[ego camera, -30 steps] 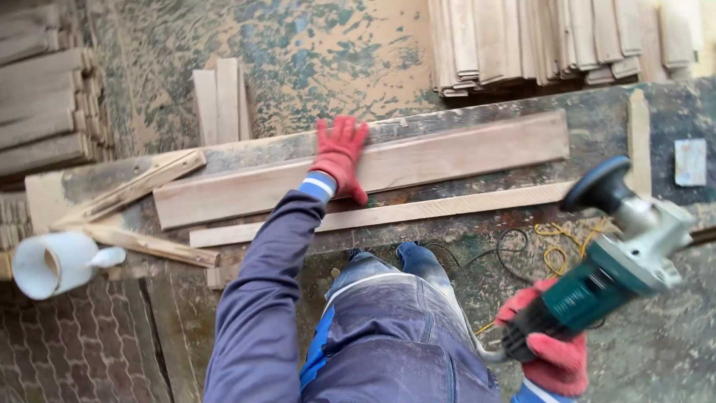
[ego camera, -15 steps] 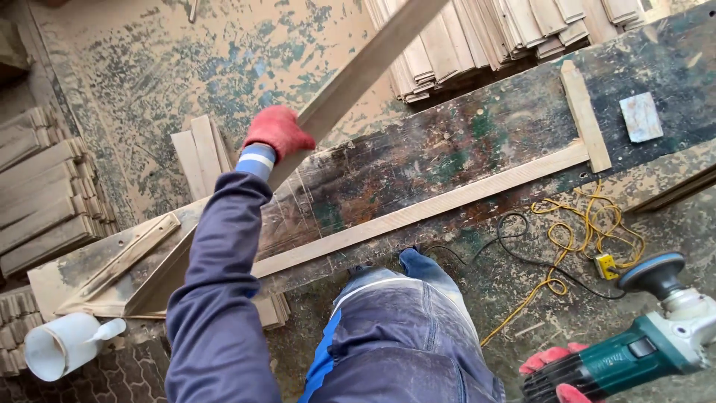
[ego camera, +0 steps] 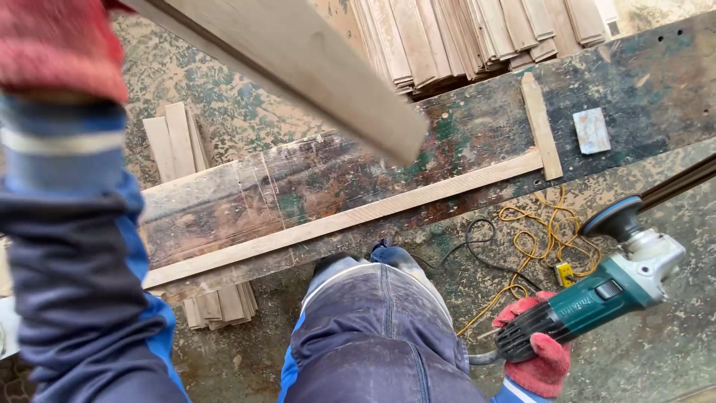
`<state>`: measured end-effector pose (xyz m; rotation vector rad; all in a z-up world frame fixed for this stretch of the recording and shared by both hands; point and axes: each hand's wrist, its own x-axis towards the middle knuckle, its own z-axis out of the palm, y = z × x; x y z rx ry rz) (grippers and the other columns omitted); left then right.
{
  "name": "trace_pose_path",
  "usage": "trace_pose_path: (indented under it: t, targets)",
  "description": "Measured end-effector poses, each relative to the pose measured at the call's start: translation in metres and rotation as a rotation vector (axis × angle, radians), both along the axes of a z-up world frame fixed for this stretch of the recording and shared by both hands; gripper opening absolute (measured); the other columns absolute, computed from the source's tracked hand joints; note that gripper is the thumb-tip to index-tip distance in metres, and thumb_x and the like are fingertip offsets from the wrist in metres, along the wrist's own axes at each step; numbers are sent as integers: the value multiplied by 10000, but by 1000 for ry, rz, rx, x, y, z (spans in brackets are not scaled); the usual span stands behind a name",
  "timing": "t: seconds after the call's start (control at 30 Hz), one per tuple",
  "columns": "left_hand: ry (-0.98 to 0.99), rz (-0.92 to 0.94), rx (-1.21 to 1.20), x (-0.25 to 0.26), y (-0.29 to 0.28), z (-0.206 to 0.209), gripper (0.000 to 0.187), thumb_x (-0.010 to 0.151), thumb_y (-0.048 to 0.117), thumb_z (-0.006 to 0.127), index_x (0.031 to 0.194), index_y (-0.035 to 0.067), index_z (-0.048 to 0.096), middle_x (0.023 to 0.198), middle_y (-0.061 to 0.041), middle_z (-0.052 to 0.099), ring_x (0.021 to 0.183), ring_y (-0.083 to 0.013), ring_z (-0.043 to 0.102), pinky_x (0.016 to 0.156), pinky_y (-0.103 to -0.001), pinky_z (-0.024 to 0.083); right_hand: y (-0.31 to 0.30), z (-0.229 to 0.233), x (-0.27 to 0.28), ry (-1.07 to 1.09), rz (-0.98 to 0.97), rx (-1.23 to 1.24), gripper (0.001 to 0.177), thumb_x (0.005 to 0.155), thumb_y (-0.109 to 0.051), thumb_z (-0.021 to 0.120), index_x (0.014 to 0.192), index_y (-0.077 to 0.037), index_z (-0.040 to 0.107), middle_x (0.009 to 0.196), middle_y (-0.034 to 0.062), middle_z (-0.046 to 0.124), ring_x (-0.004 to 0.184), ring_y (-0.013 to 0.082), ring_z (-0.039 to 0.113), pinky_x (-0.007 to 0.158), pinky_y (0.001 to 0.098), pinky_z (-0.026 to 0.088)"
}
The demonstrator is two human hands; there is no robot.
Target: Sanding a wooden board using an angle grinder fitted with a sanding disc.
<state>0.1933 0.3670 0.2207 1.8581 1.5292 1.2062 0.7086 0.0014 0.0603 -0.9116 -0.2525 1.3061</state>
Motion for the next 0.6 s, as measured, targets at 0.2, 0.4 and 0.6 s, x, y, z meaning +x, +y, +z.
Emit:
trace_pose_path:
  t: [0.2, 0.4, 0.6]
  targets:
    - [-856, 629, -219, 108, -79, 4, 792, 612, 262, 933, 1289, 29, 594, 1034, -114, 746, 781, -272, 810, 519, -276, 745, 18, -9, 19, 14, 54, -16, 748, 704, -143, 775, 1395, -15, 520, 1023, 182, 693, 799, 311, 681, 672, 431, 591]
    - [-1298, 959, -694, 123, -167, -225, 259, 829, 61, 809, 1053, -33, 719, 895, -144, 756, 614, -246, 704, 531, -277, 635, 38, -14, 30, 125, 129, -33, 732, 707, -105, 779, 1396, -53, 534, 1061, 192, 664, 834, 319, 641, 701, 438, 546]
    - [-1595, 942, -809, 128, -204, -368, 225, 902, 102, 769, 1099, -3, 744, 1006, -95, 709, 942, -455, 700, 389, -192, 304, 58, -6, 31, 37, 172, -55, 762, 700, -139, 800, 1397, -28, 512, 1033, 181, 704, 808, 309, 701, 666, 430, 598]
